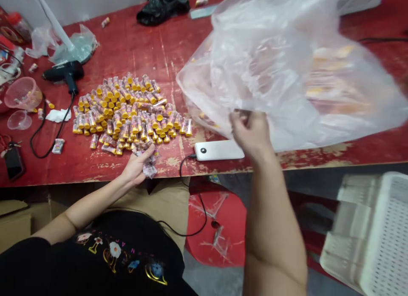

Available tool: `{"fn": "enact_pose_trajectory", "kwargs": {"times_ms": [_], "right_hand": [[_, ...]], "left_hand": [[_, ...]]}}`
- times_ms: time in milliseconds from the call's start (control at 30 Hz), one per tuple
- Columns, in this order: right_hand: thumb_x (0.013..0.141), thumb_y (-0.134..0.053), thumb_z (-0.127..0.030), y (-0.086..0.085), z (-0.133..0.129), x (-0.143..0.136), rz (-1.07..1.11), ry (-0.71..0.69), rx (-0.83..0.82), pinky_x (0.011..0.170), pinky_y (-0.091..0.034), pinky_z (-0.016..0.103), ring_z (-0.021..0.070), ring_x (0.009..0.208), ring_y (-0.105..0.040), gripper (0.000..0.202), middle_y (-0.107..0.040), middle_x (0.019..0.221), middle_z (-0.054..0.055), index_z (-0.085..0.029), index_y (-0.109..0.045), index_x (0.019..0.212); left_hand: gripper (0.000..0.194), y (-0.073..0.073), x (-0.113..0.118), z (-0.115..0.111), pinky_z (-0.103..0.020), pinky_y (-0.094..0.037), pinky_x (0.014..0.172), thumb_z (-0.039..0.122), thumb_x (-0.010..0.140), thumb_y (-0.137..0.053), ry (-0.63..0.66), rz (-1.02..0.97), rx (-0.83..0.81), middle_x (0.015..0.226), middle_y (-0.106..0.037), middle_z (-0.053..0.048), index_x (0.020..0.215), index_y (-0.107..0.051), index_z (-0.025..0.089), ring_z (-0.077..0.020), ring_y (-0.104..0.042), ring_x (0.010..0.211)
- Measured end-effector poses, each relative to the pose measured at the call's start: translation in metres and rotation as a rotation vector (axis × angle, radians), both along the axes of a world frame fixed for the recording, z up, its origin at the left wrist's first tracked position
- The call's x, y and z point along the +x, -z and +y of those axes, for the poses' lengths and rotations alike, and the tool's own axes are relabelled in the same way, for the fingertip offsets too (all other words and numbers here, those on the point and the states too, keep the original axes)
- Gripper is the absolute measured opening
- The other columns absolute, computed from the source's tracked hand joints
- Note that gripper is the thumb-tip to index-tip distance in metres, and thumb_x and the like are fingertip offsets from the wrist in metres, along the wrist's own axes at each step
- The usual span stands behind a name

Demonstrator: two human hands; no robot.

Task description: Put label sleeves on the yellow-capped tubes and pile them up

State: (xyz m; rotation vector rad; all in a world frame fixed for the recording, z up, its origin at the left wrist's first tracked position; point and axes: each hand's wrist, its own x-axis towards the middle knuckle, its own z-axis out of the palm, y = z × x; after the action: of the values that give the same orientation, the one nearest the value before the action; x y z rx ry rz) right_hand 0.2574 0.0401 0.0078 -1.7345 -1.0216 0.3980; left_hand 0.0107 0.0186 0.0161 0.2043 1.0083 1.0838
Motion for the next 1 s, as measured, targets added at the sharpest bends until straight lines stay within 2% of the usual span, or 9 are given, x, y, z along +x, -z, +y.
{"fn": "enact_pose_trajectory", "kwargs": {"times_ms": [67,133,267,400,500,600,700,867,1000], "right_hand": [[0.076,-0.083,-0.052,0.006,-0.024,-0.039,0.232,-0.162,-0.067,0.051,-0.038,0.021,0.0052,0.054,-0.050,0.044,-0.068,0.074,0.003,-0.013,-0.073,0.091],[0.060,-0.094,-0.046,0.012,-0.046,-0.080,0.534,-0.292,-0.075,0.049,-0.038,0.020,0.0054,0.055,-0.052,0.051,-0.075,0.085,0.006,-0.017,-0.075,0.098],[0.061,-0.093,-0.044,0.023,-0.063,-0.136,0.740,-0.172,0.036,0.048,-0.041,0.020,0.0048,0.052,-0.048,0.049,-0.075,0.085,0.003,-0.019,-0.075,0.099],[0.076,-0.083,-0.048,0.029,-0.061,-0.147,0.599,-0.143,0.103,0.052,-0.045,0.021,0.0053,0.050,-0.045,0.037,-0.064,0.069,-0.002,-0.017,-0.072,0.092],[0.085,-0.075,-0.051,0.028,-0.068,-0.141,0.527,-0.278,0.145,0.058,-0.053,0.023,0.0090,0.060,-0.055,0.042,-0.067,0.086,0.002,-0.020,-0.068,0.114],[0.091,-0.070,-0.041,0.019,-0.084,-0.131,0.366,-0.399,0.139,0.080,-0.060,0.030,0.0139,0.086,-0.066,0.047,-0.066,0.108,0.007,-0.023,-0.061,0.134],[0.090,-0.073,-0.029,0.009,-0.100,-0.127,0.261,-0.397,0.186,0.093,-0.060,0.033,0.0172,0.101,-0.069,0.049,-0.066,0.111,0.007,-0.025,-0.059,0.137],[0.085,-0.077,-0.017,0.000,-0.112,-0.129,-0.004,-0.350,0.255,0.090,-0.060,0.034,0.0185,0.098,-0.072,0.032,-0.073,0.107,0.006,-0.023,-0.069,0.116],[0.084,-0.078,-0.014,-0.001,-0.111,-0.126,-0.319,-0.347,0.361,0.090,-0.060,0.035,0.0196,0.098,-0.072,0.038,-0.074,0.107,0.008,-0.024,-0.073,0.120]], "left_hand": [[0.046,0.003,0.010,-0.002,-0.025,-0.056,0.075,0.026,0.050,-0.100,-0.018,-0.018,0.041,0.079,-0.074,0.001,0.083,-0.071,0.013,-0.0094,-0.067,0.069],[0.048,0.005,0.018,-0.006,-0.021,-0.052,0.069,0.030,0.050,-0.101,-0.026,-0.002,0.078,0.077,-0.072,0.002,0.082,-0.070,0.013,-0.0072,-0.063,0.065],[0.050,0.002,0.019,-0.012,-0.016,-0.036,0.048,0.038,0.051,-0.100,-0.017,0.072,0.101,0.065,-0.063,0.007,0.079,-0.067,0.014,-0.0010,-0.047,0.049],[0.057,-0.001,0.011,-0.014,-0.016,-0.031,0.045,0.043,0.048,-0.101,-0.056,0.082,0.094,0.064,-0.057,0.008,0.074,-0.059,0.014,-0.0003,-0.044,0.049],[0.058,-0.003,0.006,-0.013,-0.017,-0.032,0.046,0.047,0.053,-0.099,-0.040,0.081,0.043,0.062,-0.053,0.009,0.073,-0.053,0.016,-0.0007,-0.042,0.049],[0.056,-0.007,0.002,-0.012,-0.018,-0.032,0.046,0.049,0.059,-0.096,-0.036,0.094,-0.018,0.060,-0.051,0.009,0.073,-0.052,0.017,-0.0014,-0.041,0.048],[0.056,-0.009,0.000,-0.011,-0.017,-0.033,0.047,0.047,0.058,-0.097,-0.039,0.079,-0.014,0.061,-0.052,0.008,0.075,-0.053,0.017,-0.0022,-0.044,0.050],[0.059,-0.008,-0.001,-0.015,-0.017,-0.033,0.045,0.047,0.056,-0.098,0.000,0.021,0.007,0.061,-0.051,0.009,0.075,-0.051,0.017,-0.0009,-0.042,0.047],[0.057,-0.009,0.000,-0.021,-0.017,-0.036,0.047,0.047,0.059,-0.097,0.109,0.016,0.002,0.063,-0.054,0.008,0.077,-0.052,0.017,-0.0011,-0.045,0.047]]}}
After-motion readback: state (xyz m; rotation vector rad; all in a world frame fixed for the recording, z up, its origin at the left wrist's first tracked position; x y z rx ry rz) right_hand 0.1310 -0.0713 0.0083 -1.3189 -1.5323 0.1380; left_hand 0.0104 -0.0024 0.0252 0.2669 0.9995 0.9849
